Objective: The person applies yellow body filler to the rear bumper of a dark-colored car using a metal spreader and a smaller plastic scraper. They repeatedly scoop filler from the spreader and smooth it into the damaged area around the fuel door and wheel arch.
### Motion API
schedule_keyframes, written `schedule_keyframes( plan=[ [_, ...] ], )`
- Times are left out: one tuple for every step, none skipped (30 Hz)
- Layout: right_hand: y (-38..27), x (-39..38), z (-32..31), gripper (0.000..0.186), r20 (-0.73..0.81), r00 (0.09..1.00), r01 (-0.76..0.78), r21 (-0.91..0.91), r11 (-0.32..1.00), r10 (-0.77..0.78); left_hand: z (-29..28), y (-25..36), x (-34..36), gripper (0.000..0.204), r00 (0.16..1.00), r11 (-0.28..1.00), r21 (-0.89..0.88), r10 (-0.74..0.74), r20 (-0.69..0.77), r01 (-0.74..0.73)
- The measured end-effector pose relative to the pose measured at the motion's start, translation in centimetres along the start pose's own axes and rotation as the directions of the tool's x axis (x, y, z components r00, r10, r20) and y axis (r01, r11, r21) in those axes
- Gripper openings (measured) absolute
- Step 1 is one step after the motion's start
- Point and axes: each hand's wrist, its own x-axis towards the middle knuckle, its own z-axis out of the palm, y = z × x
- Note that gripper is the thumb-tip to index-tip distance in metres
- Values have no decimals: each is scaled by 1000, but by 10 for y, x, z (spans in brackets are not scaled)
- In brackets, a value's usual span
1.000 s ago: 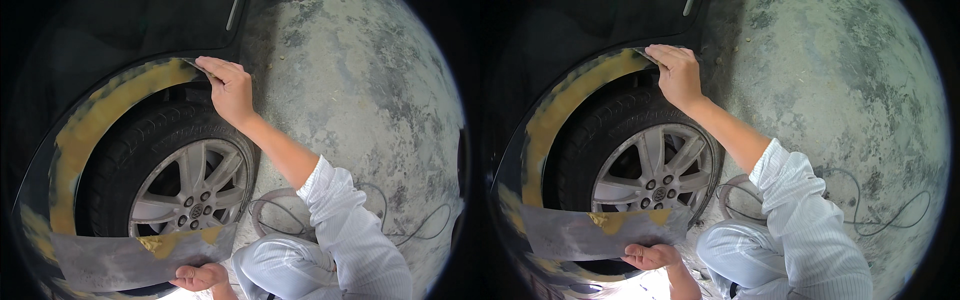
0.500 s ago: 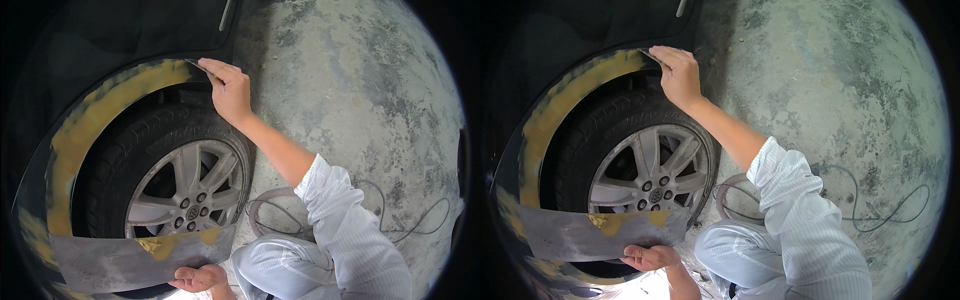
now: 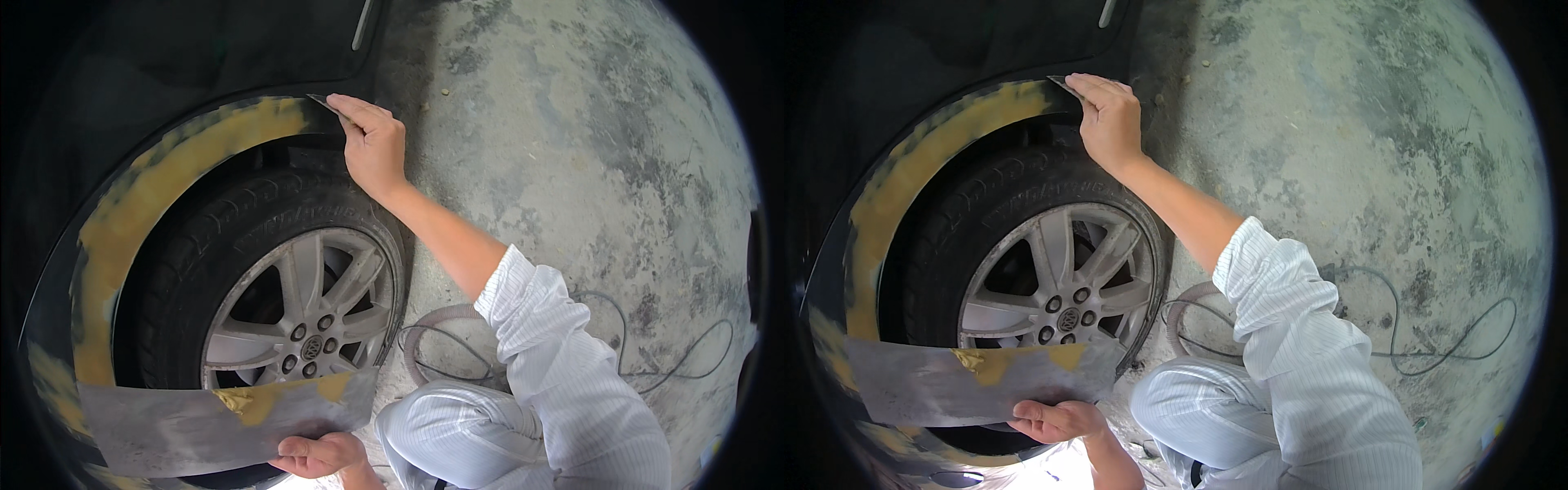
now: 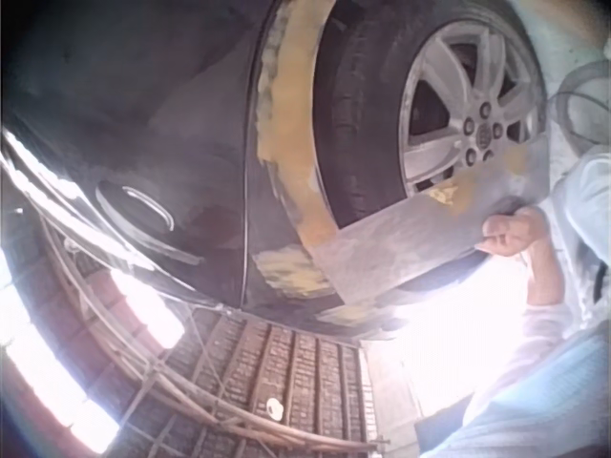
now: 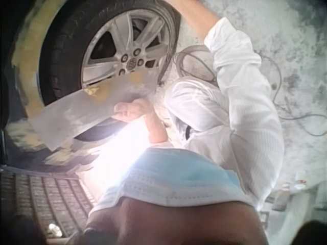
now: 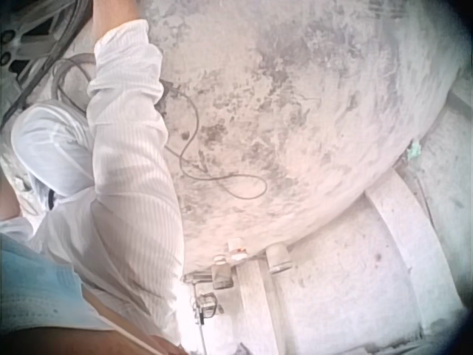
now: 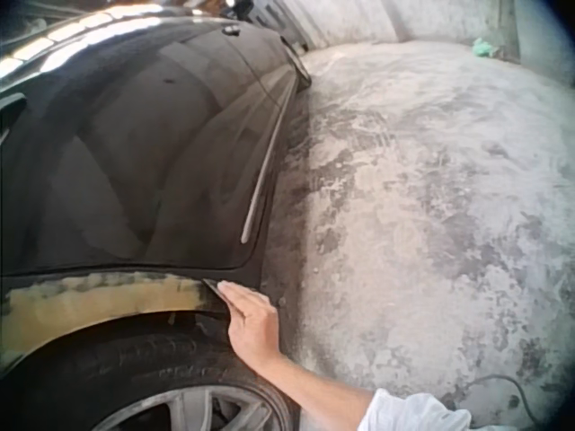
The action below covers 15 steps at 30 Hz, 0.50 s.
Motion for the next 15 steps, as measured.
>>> schedule_keyframes(
  plan=[
    [1, 0, 5, 26, -2, 1000, -31, 11, 999, 31, 0, 1, 0, 59, 1000, 1000, 21, 2, 4, -2],
    [1, -3, 9, 27, 1, 998, -67, 20, 998, 67, 1, 0, 0, 57, 1000, 1000, 18, 2, -20, -2],
    [0, -10, 11, 28, -8, 999, -44, 24, 999, 44, 1, 0, 0, 56, 999, 1000, 17, 4, -39, -4],
    [0, -17, 11, 29, 6, 1000, -10, 36, 999, 10, 1, -1, 0, 56, 999, 1000, 17, 9, -45, -8],
    [-1, -25, 8, 29, 18, 1000, 12, 40, 999, -13, 3, -2, 1, 55, 999, 1000, 17, 14, -50, -13],
    [-1, -32, 3, 29, 22, 999, 37, 34, 999, -38, 4, -4, 3, 55, 999, 1000, 19, 18, -37, -17],
    [0, -36, -3, 29, 55, 997, 48, 35, 998, -50, 6, -5, 3, 55, 999, 1000, 7, 29, -44, -28],
    [-1, -38, -9, 31, 83, 996, 41, 31, 999, -43, 7, -5, 3, 55, 999, 1000, 8, 29, -31, -29],
    [-1, -38, -16, 32, 100, 994, 39, 19, 999, -41, 9, -7, 3, 55, 999, 999, -11, 32, -30, -32],
    [-2, -35, -21, 34, 109, 993, 36, 12, 999, -37, 10, -7, 3, 55, 1000, 999, -38, 8, -27, -9],
    [-3, -30, -24, 30, 75, 996, 41, -10, 999, -40, 10, -7, 2, 54, 1000, 998, -59, 28, -7, -29],
    [-5, -22, -25, 29, 65, 998, 19, -11, 1000, -19, 9, -6, 1, 53, 1000, 996, -87, 23, 16, -21],
    [-7, -13, -23, 27, 54, 999, -3, -10, 1000, 3, 7, -6, 0, 53, 1000, 992, -128, 3, 26, 1],
    [-9, -4, -19, 26, 45, 999, -19, -7, 1000, 19, 5, -6, 0, 52, 999, 995, -95, 10, 43, -6],
    [-10, 5, -15, 23, 38, 999, 5, -24, 1000, -4, 2, -6, 0, 52, 999, 997, -77, 1, 43, 2]
  ],
)
